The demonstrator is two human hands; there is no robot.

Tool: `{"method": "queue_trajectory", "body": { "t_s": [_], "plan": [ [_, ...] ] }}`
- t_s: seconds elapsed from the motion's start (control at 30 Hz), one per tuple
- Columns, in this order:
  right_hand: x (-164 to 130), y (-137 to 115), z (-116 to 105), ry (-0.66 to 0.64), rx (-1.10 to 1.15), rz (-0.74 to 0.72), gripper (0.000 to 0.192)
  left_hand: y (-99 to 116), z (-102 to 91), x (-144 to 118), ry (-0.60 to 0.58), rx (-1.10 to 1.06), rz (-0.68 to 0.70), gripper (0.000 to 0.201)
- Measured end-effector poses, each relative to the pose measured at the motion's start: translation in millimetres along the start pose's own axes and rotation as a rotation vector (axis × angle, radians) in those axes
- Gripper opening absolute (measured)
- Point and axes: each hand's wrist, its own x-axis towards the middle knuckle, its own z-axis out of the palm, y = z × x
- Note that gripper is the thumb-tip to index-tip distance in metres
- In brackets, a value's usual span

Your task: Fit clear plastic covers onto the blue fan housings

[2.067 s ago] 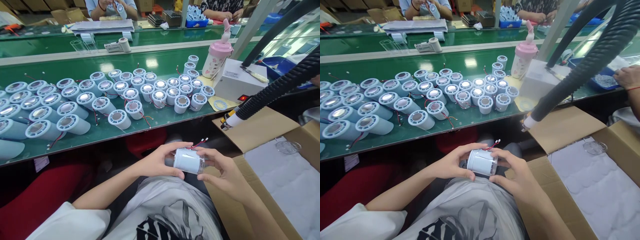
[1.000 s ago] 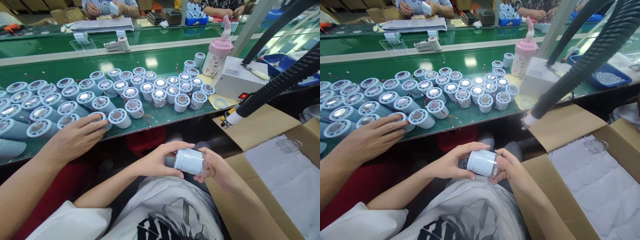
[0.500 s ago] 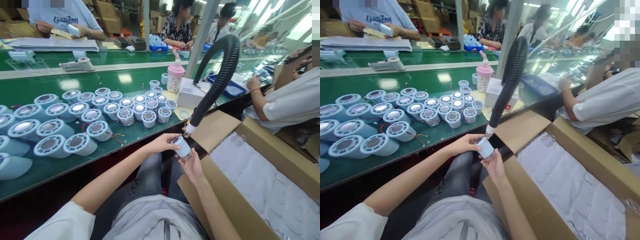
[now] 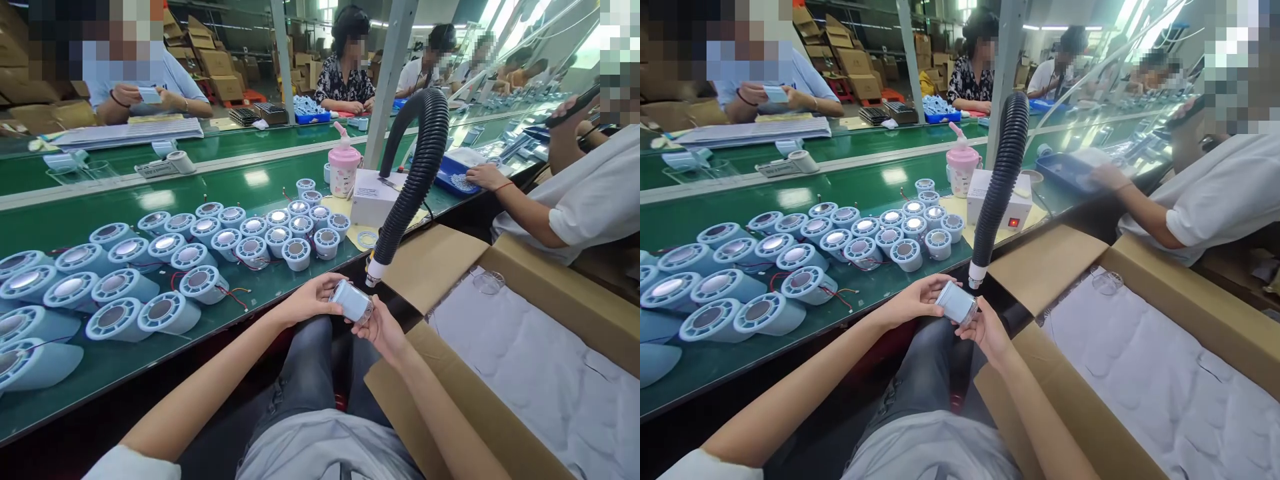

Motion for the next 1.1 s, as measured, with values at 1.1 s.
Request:
{"method": "queue_trajectory", "body": {
  "t_s": [1.1],
  "plan": [
    [-98,-16,42,-0.16,-0.286,0.308,0.06,27,59.3,-115,0.046,0.353,0.289,0.074]
  ]
}}
